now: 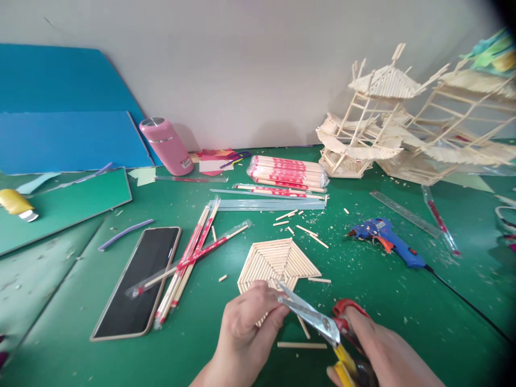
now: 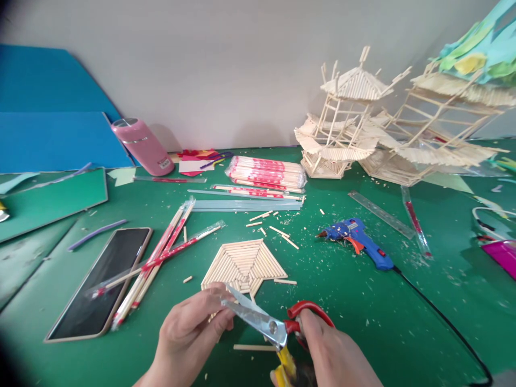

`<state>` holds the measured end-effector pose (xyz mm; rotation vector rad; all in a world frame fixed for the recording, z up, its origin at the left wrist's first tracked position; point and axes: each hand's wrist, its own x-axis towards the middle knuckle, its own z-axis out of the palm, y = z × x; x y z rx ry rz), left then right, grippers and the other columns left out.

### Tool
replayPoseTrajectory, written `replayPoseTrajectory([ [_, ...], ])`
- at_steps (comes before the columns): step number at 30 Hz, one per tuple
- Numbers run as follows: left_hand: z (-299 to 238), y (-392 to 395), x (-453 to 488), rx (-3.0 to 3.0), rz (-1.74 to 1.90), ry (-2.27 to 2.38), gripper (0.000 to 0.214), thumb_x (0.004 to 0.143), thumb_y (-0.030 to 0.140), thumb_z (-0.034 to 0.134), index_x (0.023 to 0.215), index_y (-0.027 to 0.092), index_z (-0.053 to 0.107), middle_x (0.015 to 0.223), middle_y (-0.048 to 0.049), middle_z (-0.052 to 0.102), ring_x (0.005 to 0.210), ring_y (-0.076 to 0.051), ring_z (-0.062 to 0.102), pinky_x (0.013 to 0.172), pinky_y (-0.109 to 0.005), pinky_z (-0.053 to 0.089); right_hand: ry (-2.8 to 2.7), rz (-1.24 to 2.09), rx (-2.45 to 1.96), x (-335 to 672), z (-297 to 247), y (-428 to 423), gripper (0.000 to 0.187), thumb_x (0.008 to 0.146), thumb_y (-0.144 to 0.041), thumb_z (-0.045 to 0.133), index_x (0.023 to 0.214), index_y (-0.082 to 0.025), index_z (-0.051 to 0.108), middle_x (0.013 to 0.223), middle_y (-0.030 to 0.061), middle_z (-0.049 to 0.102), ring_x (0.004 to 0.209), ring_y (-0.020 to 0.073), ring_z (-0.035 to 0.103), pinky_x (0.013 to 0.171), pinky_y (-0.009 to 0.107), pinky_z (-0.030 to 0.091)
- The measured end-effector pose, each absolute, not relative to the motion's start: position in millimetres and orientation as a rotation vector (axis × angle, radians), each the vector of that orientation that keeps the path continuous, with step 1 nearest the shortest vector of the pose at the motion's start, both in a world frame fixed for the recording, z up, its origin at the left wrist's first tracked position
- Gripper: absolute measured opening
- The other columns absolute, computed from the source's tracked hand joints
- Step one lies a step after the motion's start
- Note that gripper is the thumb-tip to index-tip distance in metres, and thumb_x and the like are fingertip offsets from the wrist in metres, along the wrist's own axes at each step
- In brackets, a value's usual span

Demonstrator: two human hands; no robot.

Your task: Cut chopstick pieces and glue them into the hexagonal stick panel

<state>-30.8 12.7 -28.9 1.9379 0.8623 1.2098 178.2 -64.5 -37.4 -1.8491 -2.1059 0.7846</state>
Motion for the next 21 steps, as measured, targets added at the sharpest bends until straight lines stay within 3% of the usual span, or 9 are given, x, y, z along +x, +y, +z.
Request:
replayPoseTrajectory([
  [14, -39.2, 6.6, -32.7, 1.758, 1.075, 0.957, 0.01, 0.078, 0.007, 0.057, 0.077, 0.017, 0.059, 0.059, 0.0001, 0.059, 0.049, -0.008, 0.055, 0.047, -0.016, 0.043, -2.026, 1.011, -1.917, 170.1, -34.1, -59.1, 0.026, 0.068, -0.035, 0.058, 0.082, -0.02, 0.043, 0.068, 0.0034, 0.06, 0.058, 0.0161, 0.06, 0.049, 0.023, 0.045],
  [21, -38.6, 7.1, -34.0, 1.745, 1.135, 0.944, 0.011, 0.078, 0.006, 0.055, 0.078, 0.016, 0.06, 0.062, -0.0013, 0.06, 0.048, -0.008, 0.054, 0.045, -0.016, 0.042, -2.139, 0.726, -1.89, 178.3, -35.7, -62.8, 0.039, 0.066, -0.039, 0.059, 0.097, -0.018, 0.048, 0.075, 0.0081, 0.062, 0.058, 0.0206, 0.06, 0.049, 0.03, 0.048],
])
